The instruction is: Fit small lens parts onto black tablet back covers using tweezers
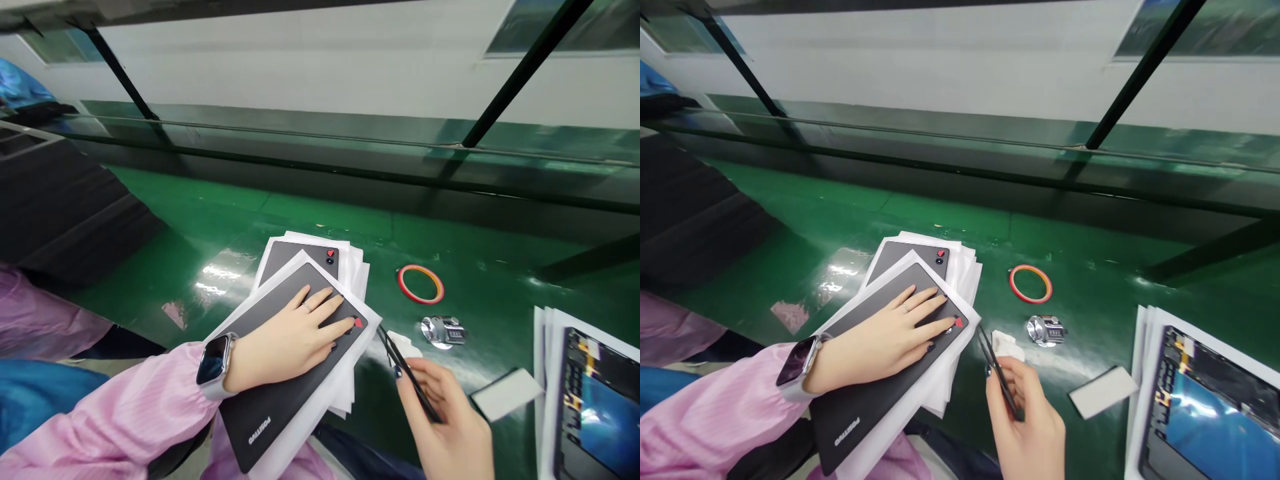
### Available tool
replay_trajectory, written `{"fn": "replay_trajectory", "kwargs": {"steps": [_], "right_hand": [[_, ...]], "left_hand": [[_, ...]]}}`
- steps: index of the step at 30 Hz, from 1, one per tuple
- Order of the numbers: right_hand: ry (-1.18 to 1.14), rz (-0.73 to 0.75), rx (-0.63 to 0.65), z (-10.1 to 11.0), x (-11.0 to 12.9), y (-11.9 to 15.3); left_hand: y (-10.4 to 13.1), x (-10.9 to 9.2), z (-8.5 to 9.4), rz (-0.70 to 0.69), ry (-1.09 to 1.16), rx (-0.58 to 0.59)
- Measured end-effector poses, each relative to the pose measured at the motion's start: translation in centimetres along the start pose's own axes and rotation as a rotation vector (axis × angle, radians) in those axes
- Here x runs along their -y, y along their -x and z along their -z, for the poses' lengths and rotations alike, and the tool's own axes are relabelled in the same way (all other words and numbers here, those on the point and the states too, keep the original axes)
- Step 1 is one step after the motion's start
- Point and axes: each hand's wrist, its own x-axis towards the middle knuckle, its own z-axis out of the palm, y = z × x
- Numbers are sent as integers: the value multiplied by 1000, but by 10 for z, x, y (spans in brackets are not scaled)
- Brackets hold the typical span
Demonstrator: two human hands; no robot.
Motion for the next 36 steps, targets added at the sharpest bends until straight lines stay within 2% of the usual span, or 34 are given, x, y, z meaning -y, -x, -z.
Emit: {"fn": "replay_trajectory", "kwargs": {"steps": [4,6,8,13,17,26,32,36], "right_hand": [[19,109,-106,9,14,5],[-13,147,-185,7,18,7],[-62,217,-211,2,19,6],[-71,410,-102,-16,12,-2],[-36,416,-68,-22,10,-6],[13,419,91,-22,10,-3],[7,411,14,-19,9,-6],[60,449,22,-15,12,-8]], "left_hand": [[-1,1,1,12,10,15],[-1,1,1,10,12,21],[-1,0,0,4,10,18],[-1,-1,0,-10,0,1],[-1,1,1,-16,-3,-15],[1,1,0,-18,-8,-24],[0,1,-1,-18,-5,-39],[0,0,0,-21,-17,-56]]}}
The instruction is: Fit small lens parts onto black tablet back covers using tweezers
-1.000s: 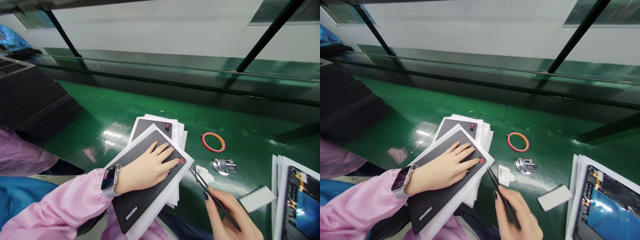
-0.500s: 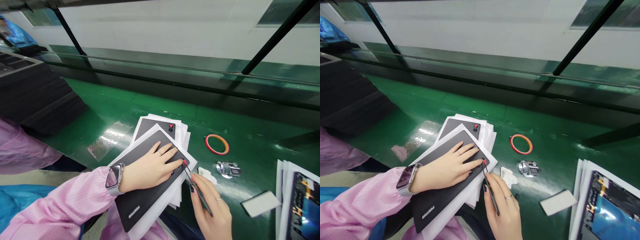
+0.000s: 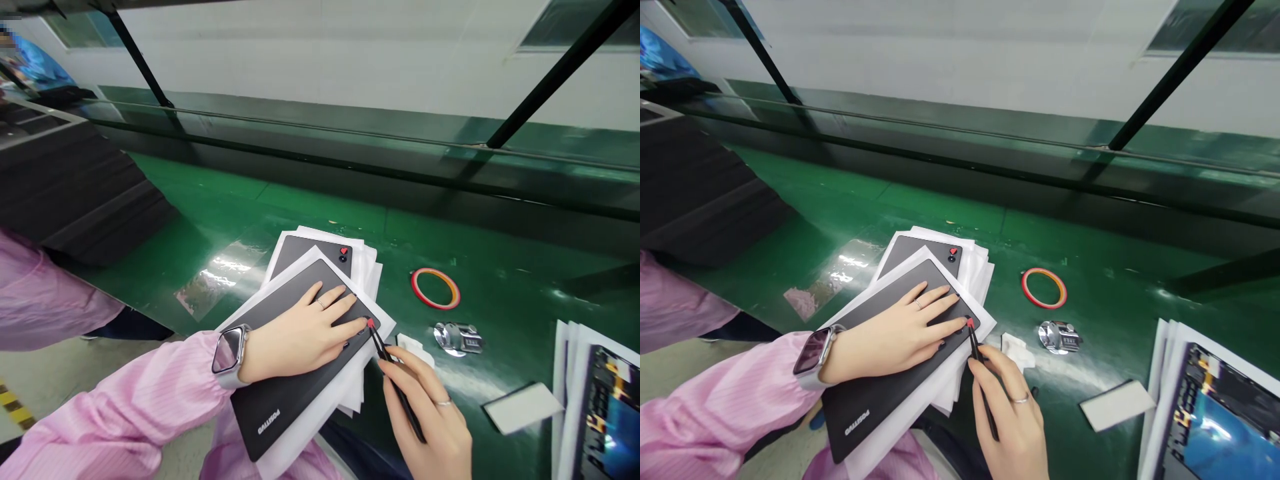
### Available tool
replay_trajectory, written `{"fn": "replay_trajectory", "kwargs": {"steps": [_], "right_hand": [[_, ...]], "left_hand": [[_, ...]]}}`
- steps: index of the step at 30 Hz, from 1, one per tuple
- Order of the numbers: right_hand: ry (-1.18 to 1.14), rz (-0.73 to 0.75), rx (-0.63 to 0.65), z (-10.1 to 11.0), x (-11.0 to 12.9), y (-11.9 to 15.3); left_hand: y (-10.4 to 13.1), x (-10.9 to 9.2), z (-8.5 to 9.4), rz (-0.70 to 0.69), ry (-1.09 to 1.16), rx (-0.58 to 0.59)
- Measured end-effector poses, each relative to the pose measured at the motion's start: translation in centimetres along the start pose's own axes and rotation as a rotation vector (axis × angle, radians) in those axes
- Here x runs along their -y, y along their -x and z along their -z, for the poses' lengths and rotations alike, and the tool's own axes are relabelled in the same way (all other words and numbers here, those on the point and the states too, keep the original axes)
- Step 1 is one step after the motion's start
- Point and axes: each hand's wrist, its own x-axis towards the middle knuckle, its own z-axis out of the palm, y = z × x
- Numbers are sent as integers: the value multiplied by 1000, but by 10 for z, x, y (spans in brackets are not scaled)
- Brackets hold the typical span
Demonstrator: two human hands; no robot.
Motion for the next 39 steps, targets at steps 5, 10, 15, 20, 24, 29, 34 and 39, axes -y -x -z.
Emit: {"fn": "replay_trajectory", "kwargs": {"steps": [5,10,15,20,24,29,34,39], "right_hand": [[-1,22,-9,0,-2,0],[-26,70,-24,0,-5,-1],[-75,11,-78,-4,-4,-2],[-279,-313,-205,-8,1,-5],[-485,-630,-293,-10,3,-13],[-529,-748,-317,-13,2,-19],[-507,-721,-424,-13,2,-14],[-599,-784,-490,-5,-7,-14]], "left_hand": [[-1,0,2,2,-2,30],[1,0,1,4,-5,57],[1,-1,0,1,-7,55],[0,-2,1,12,-8,78],[-1,-1,0,13,-9,69],[-1,-1,-1,4,-16,37],[0,0,-1,8,-16,67],[0,0,-1,16,-6,73]]}}
